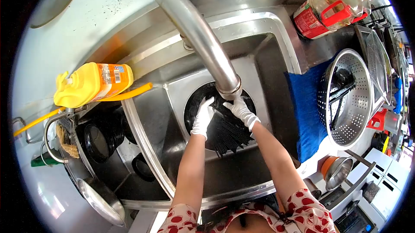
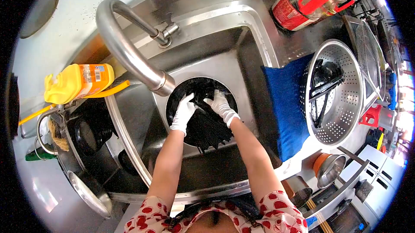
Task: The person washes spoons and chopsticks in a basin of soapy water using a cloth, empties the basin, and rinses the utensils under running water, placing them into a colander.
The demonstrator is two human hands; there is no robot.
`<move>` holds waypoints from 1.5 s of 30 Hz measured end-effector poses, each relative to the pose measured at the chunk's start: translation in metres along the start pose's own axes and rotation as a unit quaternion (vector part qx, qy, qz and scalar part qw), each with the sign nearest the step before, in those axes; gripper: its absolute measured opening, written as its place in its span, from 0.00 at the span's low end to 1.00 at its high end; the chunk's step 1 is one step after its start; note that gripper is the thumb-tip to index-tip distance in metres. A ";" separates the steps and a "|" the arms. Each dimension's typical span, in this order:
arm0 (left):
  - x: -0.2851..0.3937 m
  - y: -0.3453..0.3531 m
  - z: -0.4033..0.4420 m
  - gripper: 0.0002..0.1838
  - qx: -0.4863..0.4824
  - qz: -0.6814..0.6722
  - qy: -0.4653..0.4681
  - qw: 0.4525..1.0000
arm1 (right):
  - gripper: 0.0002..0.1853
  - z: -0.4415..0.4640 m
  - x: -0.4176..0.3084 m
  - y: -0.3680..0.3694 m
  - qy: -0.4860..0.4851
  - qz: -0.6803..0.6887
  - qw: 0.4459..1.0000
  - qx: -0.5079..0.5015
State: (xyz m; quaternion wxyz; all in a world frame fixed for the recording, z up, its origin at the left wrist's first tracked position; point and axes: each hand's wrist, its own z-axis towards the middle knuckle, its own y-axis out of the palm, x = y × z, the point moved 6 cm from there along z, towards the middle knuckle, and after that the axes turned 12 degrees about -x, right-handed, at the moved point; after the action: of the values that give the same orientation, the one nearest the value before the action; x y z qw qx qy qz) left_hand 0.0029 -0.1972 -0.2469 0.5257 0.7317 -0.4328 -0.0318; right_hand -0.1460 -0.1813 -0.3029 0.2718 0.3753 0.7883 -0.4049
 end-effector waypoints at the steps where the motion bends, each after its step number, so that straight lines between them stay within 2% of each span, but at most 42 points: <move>1: -0.033 -0.076 0.009 0.22 0.151 0.027 -0.065 0.986 | 0.37 -0.010 -0.013 -0.004 0.011 -0.052 0.998 -0.016; 2: -0.012 -0.039 0.005 0.25 0.140 0.192 -0.027 0.971 | 0.35 -0.014 -0.021 0.002 0.002 -0.122 0.992 -0.046; 3: 0.007 0.005 0.002 0.29 0.124 0.351 0.011 0.928 | 0.34 -0.019 -0.029 0.009 -0.006 -0.190 0.979 -0.076; 4: -0.021 -0.061 0.027 0.34 0.203 0.446 0.032 0.871 | 0.30 -0.025 -0.037 0.007 -0.023 -0.247 0.967 -0.049; 5: 0.002 0.000 0.017 0.34 0.149 0.371 0.061 0.915 | 0.28 -0.032 -0.047 0.004 -0.038 -0.304 0.952 -0.020; 7: -0.004 -0.022 0.016 0.33 0.321 0.457 0.079 0.826 | 0.26 -0.033 -0.044 -0.010 0.050 -0.268 0.960 -0.065; 8: 0.007 -0.020 0.010 0.33 0.383 0.515 0.066 0.764 | 0.25 -0.029 -0.033 -0.017 0.109 -0.187 0.976 -0.031; 9: 0.007 -0.016 0.007 0.39 0.360 0.484 0.076 0.794 | 0.28 -0.032 -0.022 -0.019 0.157 -0.155 0.975 -0.018; 11: 0.001 -0.007 0.012 0.44 0.280 0.495 0.040 0.822 | 0.31 -0.045 -0.029 -0.011 0.090 -0.220 0.971 0.011; 12: -0.008 -0.018 0.015 0.43 0.242 0.431 0.052 0.868 | 0.35 -0.047 -0.039 -0.006 0.046 -0.254 0.966 0.013; 14: -0.019 -0.024 0.018 0.41 0.174 0.286 0.064 0.940 | 0.35 -0.043 -0.043 -0.002 0.062 -0.255 0.965 -0.013; 15: -0.024 -0.026 0.016 0.37 0.150 0.190 0.056 0.969 | 0.36 -0.039 -0.045 -0.001 0.064 -0.236 0.969 -0.014; 17: -0.031 -0.026 0.014 0.29 0.129 0.025 0.029 0.991 | 0.29 -0.036 -0.043 0.000 0.126 -0.213 0.969 0.023; 18: -0.029 -0.024 0.012 0.27 0.141 -0.002 0.018 0.990 | 0.26 -0.035 -0.039 0.004 0.121 -0.223 0.967 0.035; 19: -0.027 -0.025 0.005 0.25 0.180 0.033 0.002 0.983 | 0.23 -0.035 -0.039 0.007 0.115 -0.233 0.965 0.046; 21: -0.043 -0.067 0.011 0.23 0.178 0.210 -0.054 0.960 | 0.20 -0.039 -0.047 0.003 0.158 -0.195 0.967 0.037; 22: -0.048 -0.089 0.016 0.23 0.185 0.277 -0.039 0.942 | 0.18 -0.042 -0.049 0.001 0.179 -0.177 0.967 0.034; 25: -0.022 -0.023 -0.005 0.21 0.167 0.249 0.024 0.954 | 0.17 -0.040 -0.043 0.003 0.164 -0.178 0.967 0.080; 26: -0.029 -0.043 -0.001 0.25 0.156 0.257 -0.008 0.954 | 0.17 -0.044 -0.049 -0.003 0.151 -0.162 0.973 0.066; 27: -0.022 -0.039 -0.002 0.29 0.145 0.271 -0.007 0.952 | 0.21 -0.045 -0.045 -0.005 0.175 -0.115 0.978 -0.001; 29: -0.012 -0.022 -0.011 0.32 0.157 0.217 0.035 0.963 | 0.25 -0.043 -0.031 -0.008 0.136 0.004 0.991 -0.015; 31: -0.016 -0.023 -0.011 0.34 0.159 0.204 0.002 0.966 | 0.20 -0.049 -0.041 -0.017 0.119 0.217 0.955 -0.160; 33: -0.014 -0.008 -0.014 0.34 0.145 0.202 -0.032 0.968 | 0.14 -0.060 -0.060 -0.031 0.103 0.278 0.933 -0.205; 34: -0.015 -0.001 -0.016 0.27 0.135 0.170 -0.046 0.975 | 0.12 -0.058 -0.057 -0.029 0.075 0.299 0.927 -0.215; 35: -0.007 0.016 -0.015 0.25 0.046 0.386 -0.045 0.920 | 0.11 -0.057 -0.061 -0.029 0.047 0.318 0.920 -0.225; 36: -0.003 0.034 -0.017 0.22 -0.046 0.581 -0.040 0.812 | 0.12 -0.057 -0.066 -0.030 0.012 0.382 0.893 -0.236; 37: -0.006 0.052 -0.021 0.19 -0.134 0.743 -0.032 0.655 | 0.14 -0.060 -0.070 -0.033 -0.015 0.392 0.880 -0.267; 38: -0.002 0.059 -0.025 0.18 -0.121 0.620 -0.050 0.773 | 0.14 -0.064 -0.080 -0.039 -0.025 0.339 0.896 -0.287; 39: -0.001 0.069 -0.028 0.16 -0.105 0.480 -0.067 0.868 | 0.15 -0.068 -0.091 -0.045 -0.035 0.285 0.908 -0.306; 40: 0.000 0.081 -0.032 0.14 -0.087 0.327 -0.081 0.938 | 0.15 -0.072 -0.107 -0.048 -0.073 0.321 0.891 -0.312; 41: -0.002 0.088 -0.035 0.13 -0.067 0.164 -0.094 0.980 | 0.15 -0.083 -0.126 -0.057 -0.045 0.331 0.873 -0.355; 42: -0.002 0.084 -0.035 0.11 -0.046 0.206 -0.116 0.970 | 0.13 -0.080 -0.126 -0.058 -0.061 0.294 0.891 -0.341; 43: -0.001 0.090 -0.036 0.10 -0.064 0.180 -0.120 0.974 | 0.11 -0.076 -0.128 -0.060 -0.076 0.257 0.907 -0.325; 44: 0.009 0.111 -0.038 0.11 -0.080 0.183 -0.068 0.977 | 0.07 -0.083 -0.146 -0.069 -0.110 0.201 0.906 -0.356; 45: 0.018 0.130 -0.041 0.12 -0.096 0.185 -0.017 0.978 | 0.04 -0.090 -0.159 -0.077 -0.096 0.235 0.904 -0.345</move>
State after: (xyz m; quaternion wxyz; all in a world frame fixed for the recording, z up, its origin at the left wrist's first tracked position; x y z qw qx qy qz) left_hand -0.0433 -0.1887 -0.1175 0.5828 0.5847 -0.5642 0.0127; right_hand -0.1288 -0.1947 -0.1059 0.5459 0.3912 0.7380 -0.0657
